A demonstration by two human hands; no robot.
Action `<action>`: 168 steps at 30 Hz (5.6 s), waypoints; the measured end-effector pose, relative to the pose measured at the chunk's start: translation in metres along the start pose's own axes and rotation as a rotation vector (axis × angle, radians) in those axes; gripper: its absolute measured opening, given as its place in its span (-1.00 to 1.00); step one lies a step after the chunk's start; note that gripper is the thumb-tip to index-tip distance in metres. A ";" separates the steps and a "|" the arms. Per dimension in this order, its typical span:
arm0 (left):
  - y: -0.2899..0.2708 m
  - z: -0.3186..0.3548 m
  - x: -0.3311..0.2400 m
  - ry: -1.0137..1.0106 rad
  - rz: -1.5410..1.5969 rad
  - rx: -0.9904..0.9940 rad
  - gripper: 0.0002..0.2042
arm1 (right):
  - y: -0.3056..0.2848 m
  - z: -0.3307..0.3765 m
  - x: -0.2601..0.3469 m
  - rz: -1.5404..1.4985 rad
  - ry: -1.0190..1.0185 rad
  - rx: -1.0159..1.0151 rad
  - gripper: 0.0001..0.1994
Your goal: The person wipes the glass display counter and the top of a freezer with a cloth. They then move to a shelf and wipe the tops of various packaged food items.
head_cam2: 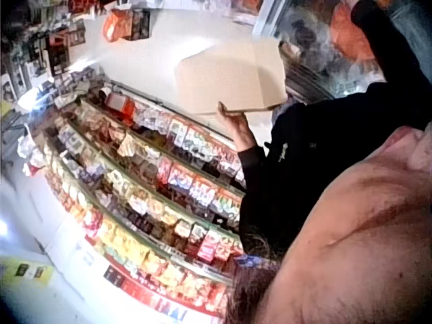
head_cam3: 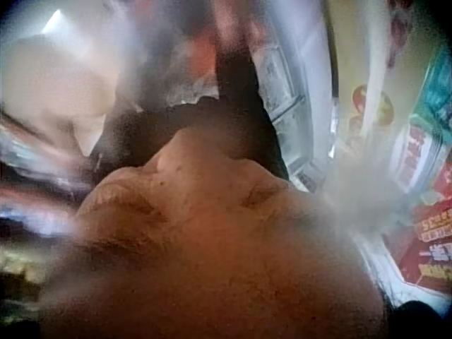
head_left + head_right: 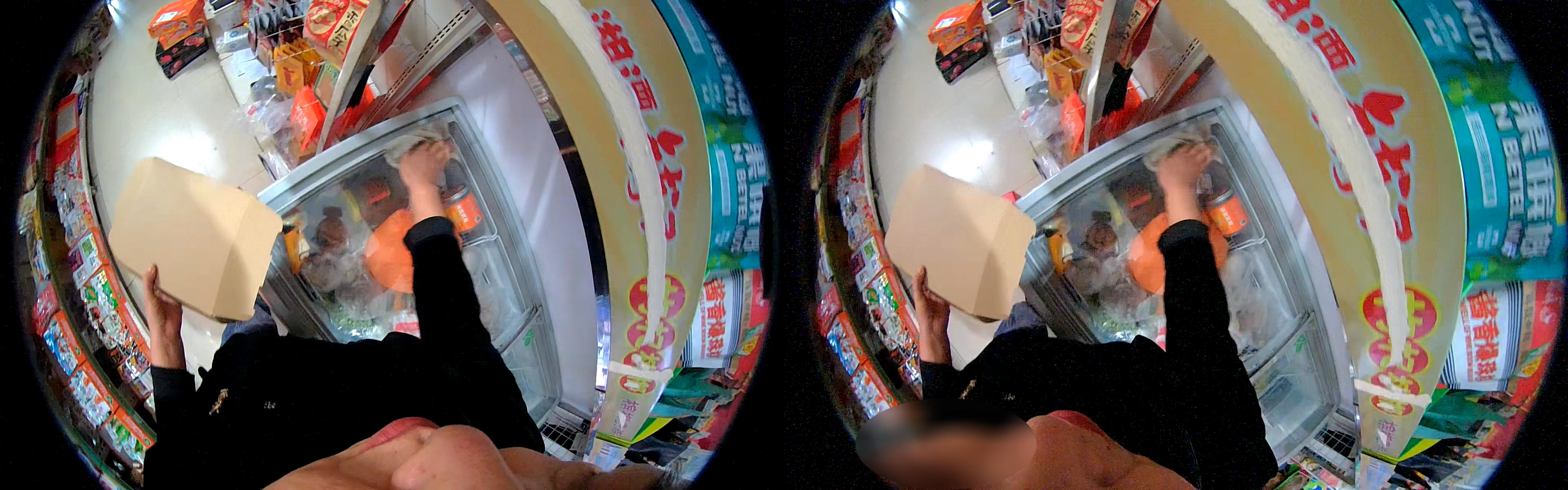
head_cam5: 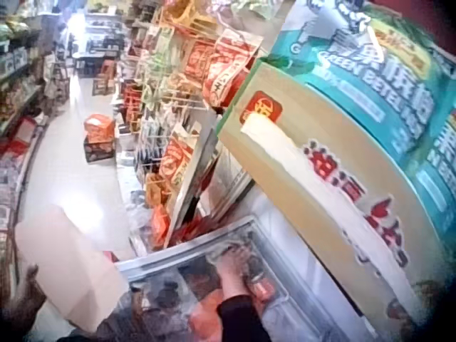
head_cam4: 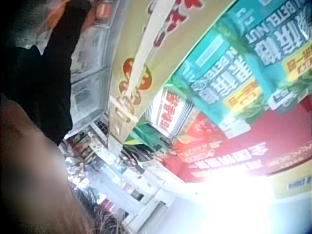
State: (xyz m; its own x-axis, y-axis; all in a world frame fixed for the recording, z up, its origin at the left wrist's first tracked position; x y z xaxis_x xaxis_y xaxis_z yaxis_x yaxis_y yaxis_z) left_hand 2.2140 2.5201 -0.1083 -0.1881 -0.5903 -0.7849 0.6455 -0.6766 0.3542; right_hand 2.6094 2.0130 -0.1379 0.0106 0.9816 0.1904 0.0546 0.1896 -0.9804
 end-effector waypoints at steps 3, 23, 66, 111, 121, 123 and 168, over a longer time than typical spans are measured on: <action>0.011 0.015 -0.011 -0.010 0.081 -0.015 -0.48 | 0.001 0.074 0.090 -0.105 0.003 -0.011 -0.26; -0.117 0.087 -0.043 0.103 0.330 -0.193 -0.63 | 0.028 0.312 0.175 -0.527 -0.744 0.441 -0.69; -0.081 0.005 -0.100 -0.034 0.076 0.153 -0.47 | 0.025 0.233 0.174 -0.198 -0.006 -0.146 -0.71; -0.105 -0.029 -0.067 -0.055 0.274 0.017 -0.44 | 0.034 0.215 0.253 -0.369 -0.433 0.021 -0.81; -0.087 -0.025 -0.066 -0.012 0.268 0.055 -0.41 | -0.014 0.152 0.184 -0.522 -0.184 -0.176 -0.71; -0.087 -0.026 -0.060 -0.021 0.247 0.044 -0.42 | 0.004 0.164 0.188 -0.299 -0.355 -0.044 -0.68; -0.095 -0.016 -0.054 0.027 0.242 -0.181 -0.56 | 0.041 0.273 0.287 -0.317 -0.559 0.147 -0.45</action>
State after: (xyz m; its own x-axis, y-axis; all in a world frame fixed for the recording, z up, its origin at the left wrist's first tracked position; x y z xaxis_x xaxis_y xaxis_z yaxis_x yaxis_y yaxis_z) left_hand 2.1746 2.6227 -0.1074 0.0057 -0.7110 -0.7032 0.7913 -0.4267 0.4379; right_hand 2.3418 2.3080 -0.1374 -0.5063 0.7330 0.4543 -0.1673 0.4333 -0.8856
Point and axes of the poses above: each hand's wrist, its own z-axis away from the middle knuckle, its own y-axis out of the palm, x = y × z, the point moved 3 cm from there along -z, towards the middle knuckle, and after that the axes turned 15 degrees about -z, right-handed, at the moved point
